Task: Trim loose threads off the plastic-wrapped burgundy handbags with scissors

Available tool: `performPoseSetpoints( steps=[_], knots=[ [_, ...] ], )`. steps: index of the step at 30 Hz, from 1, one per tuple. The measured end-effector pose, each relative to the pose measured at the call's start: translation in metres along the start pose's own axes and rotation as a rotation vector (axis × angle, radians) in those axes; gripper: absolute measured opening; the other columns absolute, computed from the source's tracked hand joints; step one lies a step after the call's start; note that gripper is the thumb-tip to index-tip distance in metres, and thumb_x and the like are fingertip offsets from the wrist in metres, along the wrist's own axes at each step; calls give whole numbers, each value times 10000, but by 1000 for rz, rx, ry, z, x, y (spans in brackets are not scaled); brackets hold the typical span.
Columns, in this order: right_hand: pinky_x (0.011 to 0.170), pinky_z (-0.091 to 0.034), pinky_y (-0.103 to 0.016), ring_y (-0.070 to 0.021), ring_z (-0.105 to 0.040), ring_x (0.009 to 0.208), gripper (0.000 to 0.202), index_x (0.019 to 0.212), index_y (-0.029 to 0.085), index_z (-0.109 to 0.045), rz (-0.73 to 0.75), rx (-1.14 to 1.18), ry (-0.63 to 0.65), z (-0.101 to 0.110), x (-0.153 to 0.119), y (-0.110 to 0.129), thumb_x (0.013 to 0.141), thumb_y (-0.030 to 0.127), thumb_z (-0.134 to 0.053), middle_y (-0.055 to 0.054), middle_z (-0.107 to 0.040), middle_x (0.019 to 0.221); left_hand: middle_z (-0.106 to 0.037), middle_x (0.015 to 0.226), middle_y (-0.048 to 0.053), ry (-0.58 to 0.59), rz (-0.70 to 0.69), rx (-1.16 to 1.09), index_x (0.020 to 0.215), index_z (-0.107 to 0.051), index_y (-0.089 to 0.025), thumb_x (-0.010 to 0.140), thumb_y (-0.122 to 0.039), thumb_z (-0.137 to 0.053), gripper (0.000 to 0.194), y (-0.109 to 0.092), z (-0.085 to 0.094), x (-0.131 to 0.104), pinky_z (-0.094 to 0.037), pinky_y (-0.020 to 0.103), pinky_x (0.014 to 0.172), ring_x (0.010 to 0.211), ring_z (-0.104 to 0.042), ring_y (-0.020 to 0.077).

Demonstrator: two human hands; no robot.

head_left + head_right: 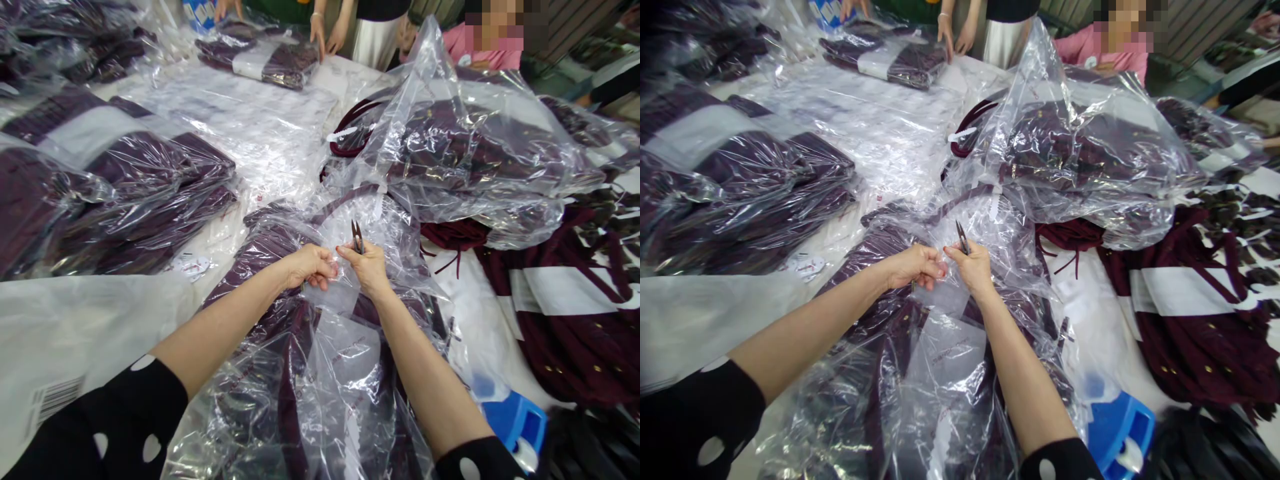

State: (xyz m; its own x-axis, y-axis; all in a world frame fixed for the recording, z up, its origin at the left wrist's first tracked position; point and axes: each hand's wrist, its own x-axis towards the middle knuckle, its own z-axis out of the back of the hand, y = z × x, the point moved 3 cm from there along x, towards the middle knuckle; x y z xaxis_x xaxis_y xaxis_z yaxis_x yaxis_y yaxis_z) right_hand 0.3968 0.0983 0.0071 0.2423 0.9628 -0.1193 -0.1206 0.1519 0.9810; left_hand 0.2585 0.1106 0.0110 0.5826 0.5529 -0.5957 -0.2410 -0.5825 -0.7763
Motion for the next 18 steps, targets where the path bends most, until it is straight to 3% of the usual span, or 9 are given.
performPoseSetpoints(
  steps=[5, 9, 15, 18],
  knots=[
    [470, -300, -224, -77, -391, 490, 227, 610, 178, -596, -88, 95, -20, 2, -1, 8, 538, 348, -728, 51, -501, 540, -535, 489, -10, -66, -57, -105, 594, -557, -97, 556, -23, -625, 108, -17, -6, 6, -210, 163, 315, 330, -432, 51],
    [442, -281, -215, -67, -391, 469, 252, 606, 175, -595, -107, 120, -8, 4, -1, 13, 527, 363, -744, 50, -508, 541, -471, 435, -43, -119, -53, -260, 591, -538, -110, 534, 4, -619, 151, -12, -18, 13, -182, 173, 318, 305, -369, 42],
    [389, -173, -207, -47, -250, 379, 251, 759, 181, -630, -113, 127, 296, 16, -4, 12, 685, 421, -635, 86, -350, 441, -532, 504, -1, -11, -137, -327, 613, -580, -87, 478, -84, -694, 177, -2, -18, 11, -245, 185, 345, 365, -419, 57],
    [391, -170, -203, -48, -239, 380, 206, 775, 182, -639, -156, 149, 257, 28, -7, 7, 656, 349, -631, 90, -337, 442, -574, 553, 32, 60, -146, -355, 666, -615, -70, 453, -107, -726, 242, -1, -14, 8, -263, 182, 361, 404, -442, 62]
  ],
)
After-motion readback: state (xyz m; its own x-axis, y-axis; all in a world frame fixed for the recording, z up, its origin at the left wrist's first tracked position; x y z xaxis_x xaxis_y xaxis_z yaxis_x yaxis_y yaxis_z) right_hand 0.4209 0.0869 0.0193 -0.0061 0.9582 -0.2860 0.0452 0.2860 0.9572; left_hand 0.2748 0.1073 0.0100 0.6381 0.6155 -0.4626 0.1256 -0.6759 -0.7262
